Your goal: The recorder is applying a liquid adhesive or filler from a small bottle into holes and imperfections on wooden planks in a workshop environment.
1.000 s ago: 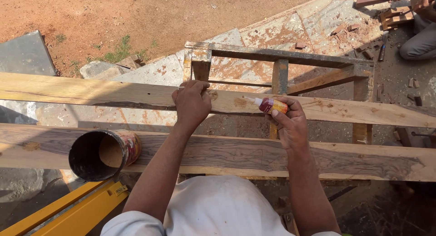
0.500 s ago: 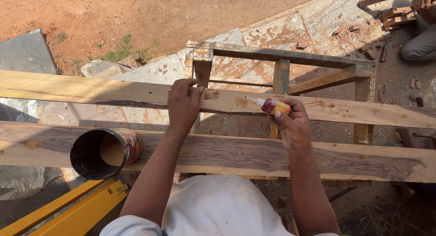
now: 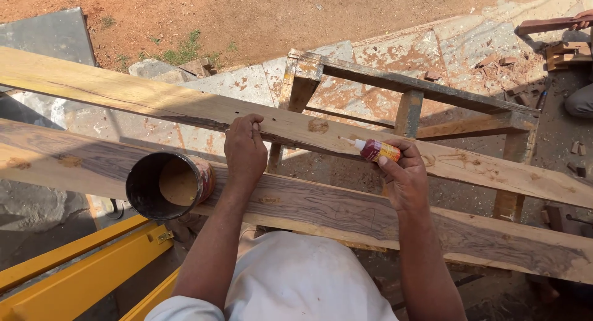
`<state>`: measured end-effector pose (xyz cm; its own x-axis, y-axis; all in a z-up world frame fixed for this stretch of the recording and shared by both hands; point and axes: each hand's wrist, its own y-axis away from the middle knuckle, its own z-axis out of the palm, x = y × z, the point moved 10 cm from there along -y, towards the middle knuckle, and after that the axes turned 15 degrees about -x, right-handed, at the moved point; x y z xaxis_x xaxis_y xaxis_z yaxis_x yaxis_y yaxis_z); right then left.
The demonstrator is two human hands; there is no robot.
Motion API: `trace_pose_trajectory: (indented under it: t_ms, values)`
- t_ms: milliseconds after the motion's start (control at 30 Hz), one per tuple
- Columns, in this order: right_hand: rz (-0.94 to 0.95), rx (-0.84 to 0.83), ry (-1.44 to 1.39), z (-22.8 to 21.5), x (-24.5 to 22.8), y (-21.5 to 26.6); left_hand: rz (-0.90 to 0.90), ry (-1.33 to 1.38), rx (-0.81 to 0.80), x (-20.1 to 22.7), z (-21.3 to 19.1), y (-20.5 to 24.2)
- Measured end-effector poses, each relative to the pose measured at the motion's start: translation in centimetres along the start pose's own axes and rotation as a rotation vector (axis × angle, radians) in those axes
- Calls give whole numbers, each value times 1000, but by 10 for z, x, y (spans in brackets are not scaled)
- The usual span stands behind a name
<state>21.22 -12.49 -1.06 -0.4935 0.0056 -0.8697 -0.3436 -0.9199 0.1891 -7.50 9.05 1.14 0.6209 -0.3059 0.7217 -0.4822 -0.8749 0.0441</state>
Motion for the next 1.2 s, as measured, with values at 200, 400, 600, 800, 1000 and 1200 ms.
trace_pose_trajectory:
  t_ms: [200,400,600,800,1000,1200]
  values:
    - [-18,-15,-27,5,1,-1,228,-222,38,50,9,33]
    - [-34,7,-19,4,-3,3,340,-493,-187,76,103,34]
    - [-54,22,11,-6,-12,12,216,-580,-334,48,128,23]
    - [-59,-4,-20,-1,-12,7,123,-636,-213,28,96,13]
    - [-71,-27,-4,7,-17,2,99,-591,-292,29,92,19]
    - [-58,-38,7,18,-21,-1,47,-617,-210,8,68,14]
